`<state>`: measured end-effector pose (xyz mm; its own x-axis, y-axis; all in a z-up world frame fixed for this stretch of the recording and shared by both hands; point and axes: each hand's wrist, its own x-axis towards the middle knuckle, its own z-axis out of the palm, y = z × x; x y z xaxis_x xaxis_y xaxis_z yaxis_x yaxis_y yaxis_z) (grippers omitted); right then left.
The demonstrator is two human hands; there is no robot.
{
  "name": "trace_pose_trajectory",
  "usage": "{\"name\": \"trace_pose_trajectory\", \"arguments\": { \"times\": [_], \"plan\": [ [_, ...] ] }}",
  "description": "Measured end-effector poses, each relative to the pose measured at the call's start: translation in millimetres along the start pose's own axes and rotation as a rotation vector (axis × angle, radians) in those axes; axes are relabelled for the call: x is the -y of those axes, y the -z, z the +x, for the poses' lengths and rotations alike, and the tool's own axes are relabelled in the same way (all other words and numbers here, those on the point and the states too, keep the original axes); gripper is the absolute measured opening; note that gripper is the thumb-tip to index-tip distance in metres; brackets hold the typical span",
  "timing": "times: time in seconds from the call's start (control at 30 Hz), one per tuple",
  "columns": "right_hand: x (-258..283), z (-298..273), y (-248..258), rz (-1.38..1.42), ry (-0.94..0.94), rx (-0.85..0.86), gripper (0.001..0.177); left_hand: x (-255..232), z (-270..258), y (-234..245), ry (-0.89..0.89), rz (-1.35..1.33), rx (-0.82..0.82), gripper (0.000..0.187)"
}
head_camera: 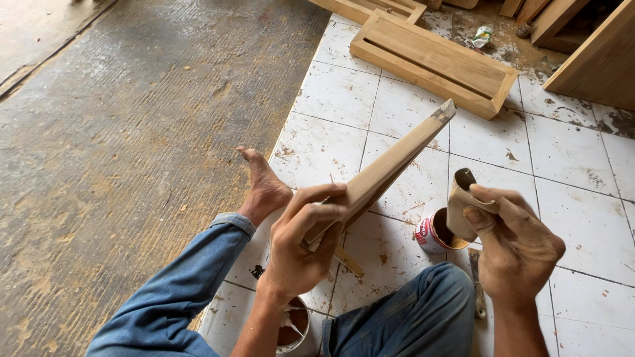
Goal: The person sits on the floor and sands a rectangular wooden frame using a sanding block. They work on the edges and the flat surfaces of the frame, turning it over to sand different sides.
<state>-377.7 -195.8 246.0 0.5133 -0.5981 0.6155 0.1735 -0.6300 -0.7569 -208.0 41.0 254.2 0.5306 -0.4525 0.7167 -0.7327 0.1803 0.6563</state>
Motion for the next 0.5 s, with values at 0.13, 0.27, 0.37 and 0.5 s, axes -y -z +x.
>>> {"name": "trace_pose_trajectory", "arguments": {
  "times": [0.13,0.27,0.37,0.5],
  "plan": [
    [-11,-3,-1,0.185,-0.092,-0.030,0.022,-6,1,0,0.021,-0.110,-0.021,0.022],
    [-2,10,-16,0.309,-0.155,-0.003,0.021,-8,-5,-13,0.028,-0.109,-0.174,0.020],
    [4,23,-38,0.133,-0.082,0.066,0.014,13,-30,-29,0.205,-0.081,-0.236,0.039],
    [36,44,-64,-0.013,0.153,0.350,0.017,19,-34,-33,0.315,-0.091,-0.147,0.034]
  ]
}}
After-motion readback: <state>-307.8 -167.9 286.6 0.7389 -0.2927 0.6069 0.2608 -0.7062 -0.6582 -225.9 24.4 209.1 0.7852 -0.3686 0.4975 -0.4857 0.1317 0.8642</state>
